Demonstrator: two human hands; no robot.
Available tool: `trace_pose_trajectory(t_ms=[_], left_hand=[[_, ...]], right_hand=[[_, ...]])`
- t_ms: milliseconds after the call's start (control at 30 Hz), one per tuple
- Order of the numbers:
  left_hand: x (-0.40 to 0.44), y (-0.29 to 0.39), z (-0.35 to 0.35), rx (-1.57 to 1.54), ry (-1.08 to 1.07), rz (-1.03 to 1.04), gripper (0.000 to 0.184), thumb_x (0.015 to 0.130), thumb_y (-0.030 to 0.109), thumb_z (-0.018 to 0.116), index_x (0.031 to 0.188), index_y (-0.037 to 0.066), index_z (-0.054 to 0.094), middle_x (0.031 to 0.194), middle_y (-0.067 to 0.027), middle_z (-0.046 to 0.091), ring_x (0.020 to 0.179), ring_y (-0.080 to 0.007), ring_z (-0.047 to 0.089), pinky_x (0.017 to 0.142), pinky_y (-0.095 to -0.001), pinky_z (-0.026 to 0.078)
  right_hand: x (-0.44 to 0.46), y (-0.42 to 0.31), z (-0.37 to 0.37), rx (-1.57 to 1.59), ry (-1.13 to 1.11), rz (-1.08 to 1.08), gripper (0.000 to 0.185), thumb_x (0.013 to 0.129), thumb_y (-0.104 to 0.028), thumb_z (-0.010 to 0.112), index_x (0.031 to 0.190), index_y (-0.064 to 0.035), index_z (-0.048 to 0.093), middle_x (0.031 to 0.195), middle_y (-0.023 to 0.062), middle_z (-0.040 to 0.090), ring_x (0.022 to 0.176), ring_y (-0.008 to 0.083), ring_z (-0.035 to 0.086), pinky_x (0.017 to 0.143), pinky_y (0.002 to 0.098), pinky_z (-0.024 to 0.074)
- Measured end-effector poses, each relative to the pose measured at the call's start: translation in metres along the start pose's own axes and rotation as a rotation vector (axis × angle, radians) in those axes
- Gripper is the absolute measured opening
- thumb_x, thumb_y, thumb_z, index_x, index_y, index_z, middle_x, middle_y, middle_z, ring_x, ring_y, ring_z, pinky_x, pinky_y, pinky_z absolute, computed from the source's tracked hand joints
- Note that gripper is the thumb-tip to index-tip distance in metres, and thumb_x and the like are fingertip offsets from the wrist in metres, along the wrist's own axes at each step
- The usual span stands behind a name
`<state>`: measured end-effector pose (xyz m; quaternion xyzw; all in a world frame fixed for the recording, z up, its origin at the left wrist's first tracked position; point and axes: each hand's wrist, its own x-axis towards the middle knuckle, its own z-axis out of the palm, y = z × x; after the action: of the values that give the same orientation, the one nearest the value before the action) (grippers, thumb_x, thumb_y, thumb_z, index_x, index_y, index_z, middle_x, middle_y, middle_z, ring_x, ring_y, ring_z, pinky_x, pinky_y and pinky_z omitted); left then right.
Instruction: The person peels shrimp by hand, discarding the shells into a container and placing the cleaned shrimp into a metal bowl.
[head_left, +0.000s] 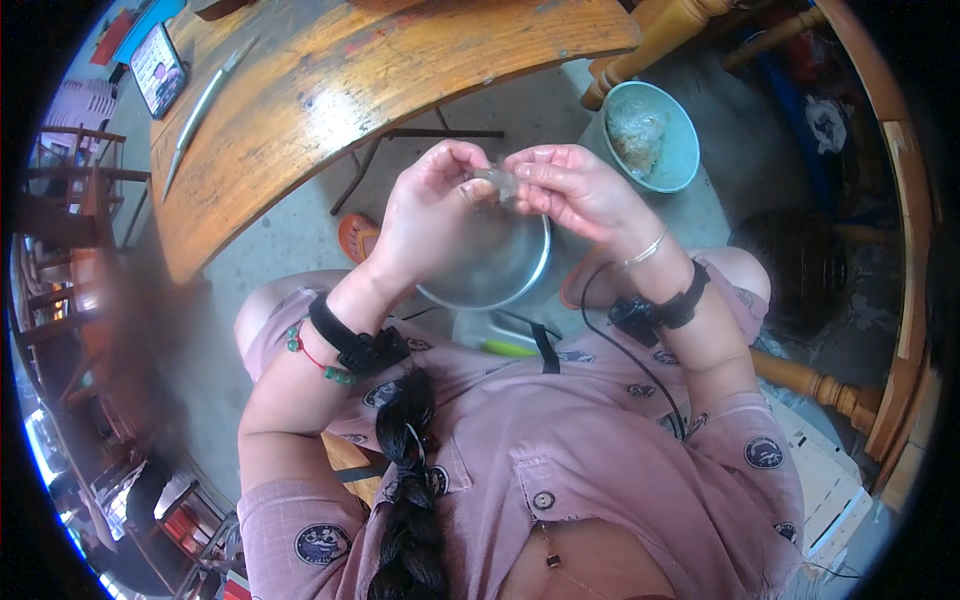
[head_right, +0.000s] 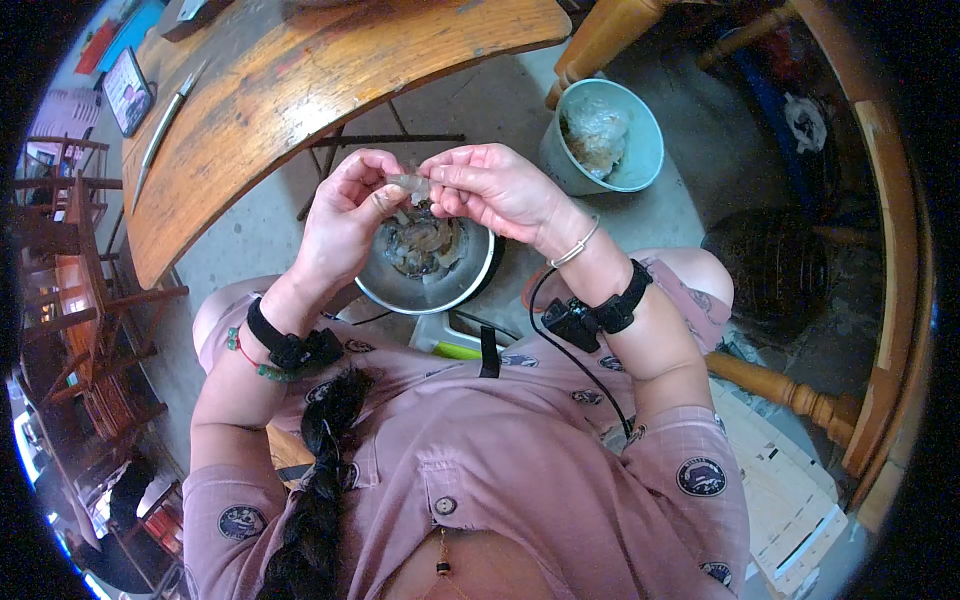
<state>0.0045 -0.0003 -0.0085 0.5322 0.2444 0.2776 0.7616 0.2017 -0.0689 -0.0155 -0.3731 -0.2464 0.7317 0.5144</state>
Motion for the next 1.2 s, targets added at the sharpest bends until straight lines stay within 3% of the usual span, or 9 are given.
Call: trace_pose_trajectory(t_ms=[267,333,367,633,767,867,933,1033,1200], left_hand=[[0.001,0.001,0.000,0.029,-0.015,0.019,0.015,0.088,-0.001,0.061,0.102,0.004,0.055,0.095,0.0017,0.055,0.088,-0.0073,0.054,0.081,-0.0233,0.046],[0.002,0.000,-0.001,0.384,0.050,0.068,0.016,0.087,-0.003,0.061,0.101,0.002,0.056,0.095,0.0012,0.055,0.090,-0.0075,0.054,0.081,-0.0237,0.046],[0.002,0.000,-0.002,0.384,0.050,0.068,0.016,0.087,-0.003,0.061,0.101,0.002,0.056,0.095,0.0012,0.055,0.090,-0.0075,0.054,0.081,-0.0237,0.046],[0.000,0.012,0.005,0.836,0.059,0.454,0.017,0.077,-0.007,0.063,0.090,0.001,0.057,0.089,-0.0073,0.059,0.085,-0.0183,0.059,0.076,-0.0278,0.047],[-0.002,0.014,0.009,0.870,0.116,0.502,0.017,0.075,-0.007,0.064,0.088,0.002,0.058,0.088,-0.0082,0.059,0.084,-0.0205,0.059,0.075,-0.0298,0.047],[-0.001,0.008,0.006,0.858,0.117,0.465,0.016,0.079,-0.006,0.063,0.091,0.001,0.057,0.089,-0.0059,0.060,0.085,-0.0161,0.059,0.076,-0.0277,0.047],[0.002,0.003,0.006,0.430,0.206,0.161,0.015,0.078,-0.002,0.062,0.092,0.002,0.058,0.083,-0.0061,0.062,0.080,-0.0147,0.060,0.073,-0.0281,0.049],[0.003,0.004,0.004,0.325,0.212,0.140,0.014,0.082,-0.003,0.058,0.095,0.000,0.059,0.085,-0.0044,0.062,0.083,-0.0088,0.057,0.075,-0.0249,0.048],[0.002,0.005,0.002,0.486,0.145,0.216,0.019,0.085,-0.006,0.056,0.102,0.000,0.061,0.094,-0.0056,0.064,0.085,-0.0109,0.059,0.078,-0.0258,0.049]], right_hand=[[-0.007,-0.004,0.019,-0.153,-0.034,-0.034,0.025,0.097,-0.019,0.055,0.108,0.0030,0.059,0.084,0.0090,0.063,0.067,0.0125,0.064,0.065,0.0233,0.0516],[-0.005,-0.001,0.018,-0.379,-0.045,-0.068,0.026,0.098,-0.020,0.054,0.108,0.0030,0.059,0.085,0.0089,0.063,0.065,0.0131,0.064,0.064,0.0243,0.0517],[-0.005,-0.002,0.017,-0.379,-0.046,-0.068,0.026,0.098,-0.020,0.054,0.108,0.0030,0.059,0.085,0.0089,0.063,0.065,0.0131,0.064,0.064,0.0243,0.0517],[-0.007,-0.005,0.011,-0.121,-0.087,0.023,0.024,0.099,-0.019,0.052,0.104,0.0037,0.059,0.081,0.0091,0.065,0.061,0.0103,0.061,0.061,0.0210,0.0516],[-0.004,0.004,0.005,-0.076,-0.132,0.037,0.024,0.099,-0.018,0.050,0.103,0.0036,0.059,0.080,0.0083,0.064,0.058,0.0096,0.059,0.060,0.0205,0.0513],[-0.003,0.008,0.009,0.004,-0.056,0.017,0.023,0.099,-0.017,0.049,0.103,0.0033,0.059,0.080,0.0083,0.064,0.058,0.0097,0.058,0.058,0.0201,0.0506],[-0.007,0.002,0.016,-0.083,-0.062,-0.077,0.023,0.099,-0.017,0.050,0.105,0.0036,0.058,0.083,0.0085,0.063,0.063,0.0101,0.059,0.062,0.0214,0.0516],[-0.006,0.003,0.020,-0.076,-0.054,-0.097,0.024,0.099,-0.017,0.051,0.109,0.0042,0.058,0.088,0.0097,0.064,0.068,0.0110,0.060,0.068,0.0233,0.0525],[-0.005,-0.002,0.015,-0.103,-0.103,-0.103,0.026,0.098,-0.015,0.052,0.114,0.0048,0.057,0.095,0.0126,0.065,0.077,0.0146,0.064,0.076,0.0266,0.0538]])
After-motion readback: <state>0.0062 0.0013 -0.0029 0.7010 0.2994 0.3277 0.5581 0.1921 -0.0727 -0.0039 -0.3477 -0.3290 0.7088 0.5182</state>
